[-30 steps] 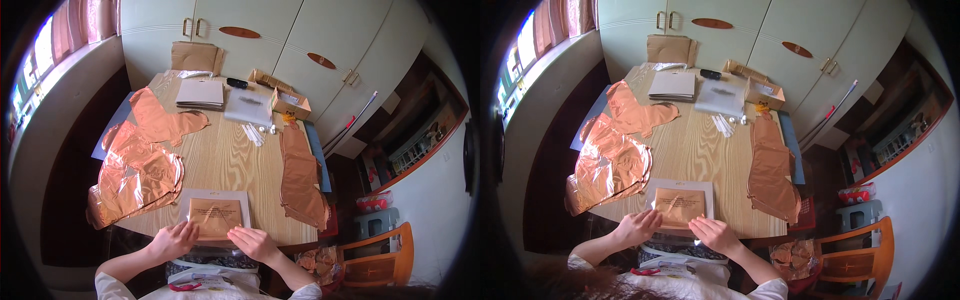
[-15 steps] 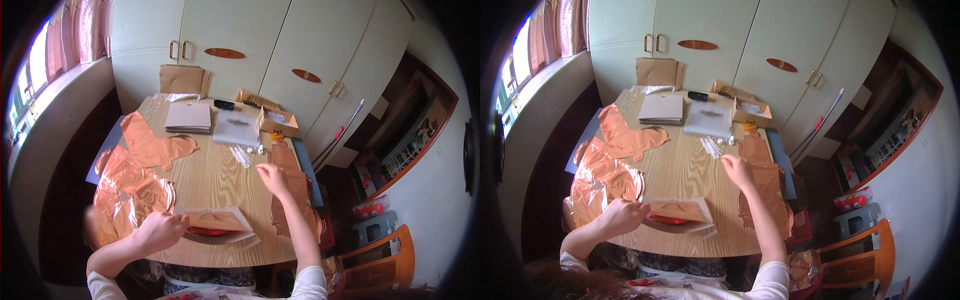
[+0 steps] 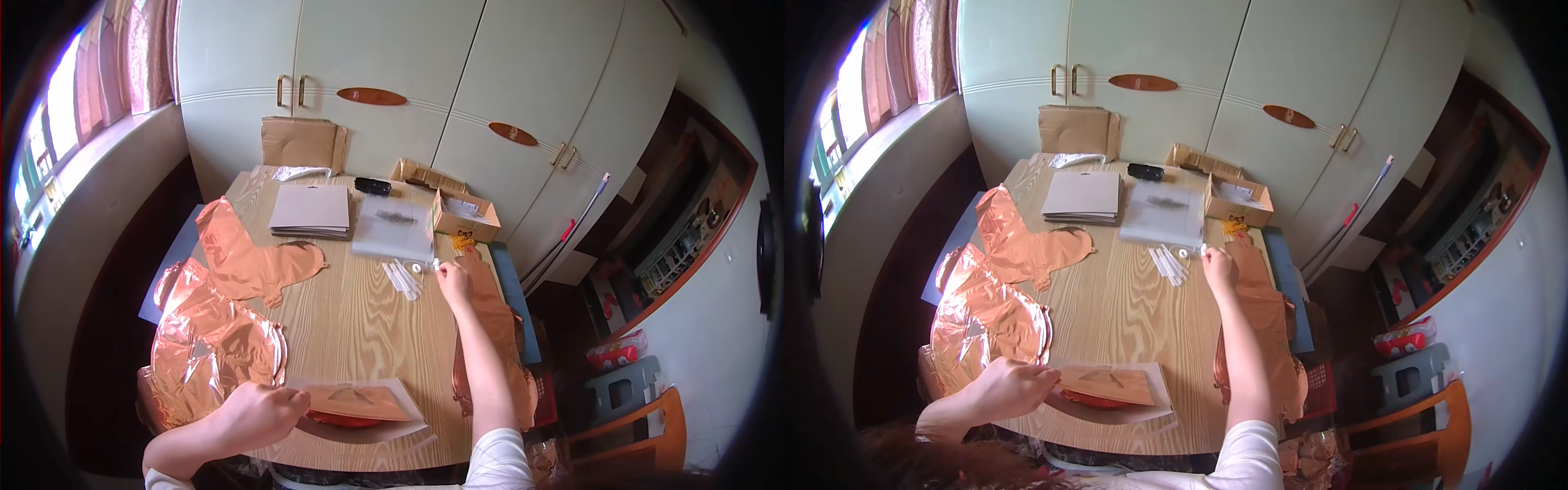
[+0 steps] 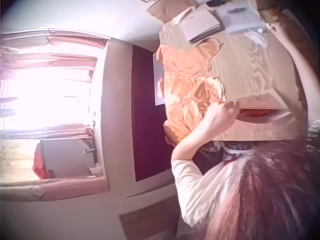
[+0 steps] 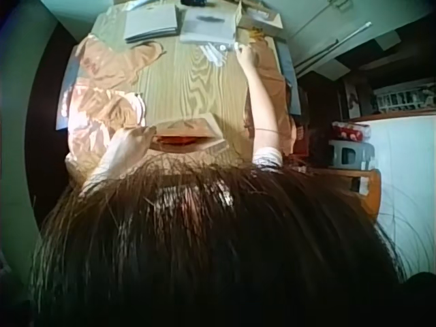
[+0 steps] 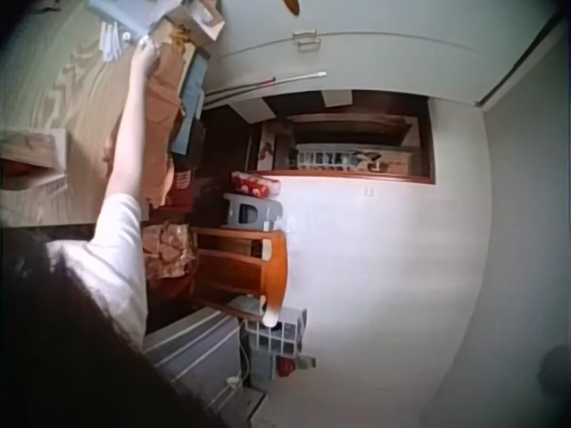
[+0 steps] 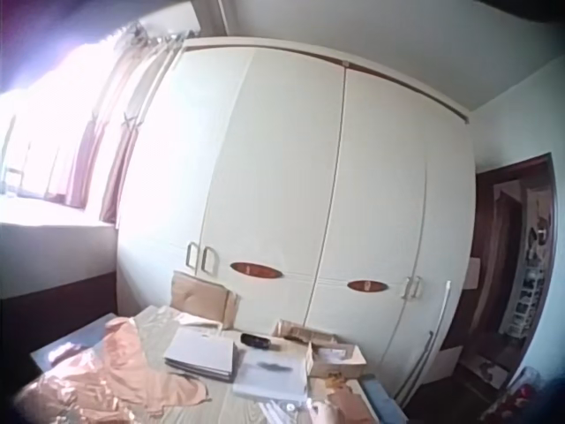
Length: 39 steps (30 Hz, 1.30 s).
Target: Folding rose gold foil balloons and placing them into clear plastic bags with paper inserts.
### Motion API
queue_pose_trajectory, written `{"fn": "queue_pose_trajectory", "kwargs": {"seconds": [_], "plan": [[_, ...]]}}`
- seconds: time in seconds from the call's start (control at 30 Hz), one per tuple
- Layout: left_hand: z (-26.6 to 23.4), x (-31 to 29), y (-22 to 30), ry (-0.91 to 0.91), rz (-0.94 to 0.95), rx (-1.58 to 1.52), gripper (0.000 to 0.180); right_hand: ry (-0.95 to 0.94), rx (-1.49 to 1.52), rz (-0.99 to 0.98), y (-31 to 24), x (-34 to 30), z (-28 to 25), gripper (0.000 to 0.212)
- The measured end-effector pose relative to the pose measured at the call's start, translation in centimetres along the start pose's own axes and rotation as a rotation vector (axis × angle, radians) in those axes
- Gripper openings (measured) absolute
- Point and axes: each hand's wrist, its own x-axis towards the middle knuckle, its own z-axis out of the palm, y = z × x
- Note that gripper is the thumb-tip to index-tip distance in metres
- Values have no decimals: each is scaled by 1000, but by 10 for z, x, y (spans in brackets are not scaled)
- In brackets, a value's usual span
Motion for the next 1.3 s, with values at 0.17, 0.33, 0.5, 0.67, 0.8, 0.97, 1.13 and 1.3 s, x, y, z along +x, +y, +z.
{"fn": "queue_pose_trajectory", "kwargs": {"seconds": [0.17, 0.33, 0.5, 0.67, 0.8, 0.97, 1.13, 1.3], "plan": [[0, -1, -1, 1, 1, -30, 5, 58, 505, -27, -40, -26, -80, 14], [9, -7, 3, 7, 2, -36, 5, -322, 766, -273, -151, -109, -198, 13], [9, -14, 13, 13, 10, -5, 6, -378, 379, -878, -225, -180, -231, 10], [15, -21, 20, 48, 5, 16, 5, -282, -42, -903, -228, -211, -207, 12], [20, -28, 23, 70, 11, 48, 7, -275, 8, -871, -228, -222, -217, 7], [49, -43, 33, 62, 11, 251, 27, -297, 153, -737, -211, -227, -216, 14], [111, -67, 24, 191, 26, 427, 41, -449, 196, -584, -173, -265, -166, 19], [131, -73, 27, 198, -40, 289, 37, -564, 358, -459, -129, -240, -124, 17]]}}
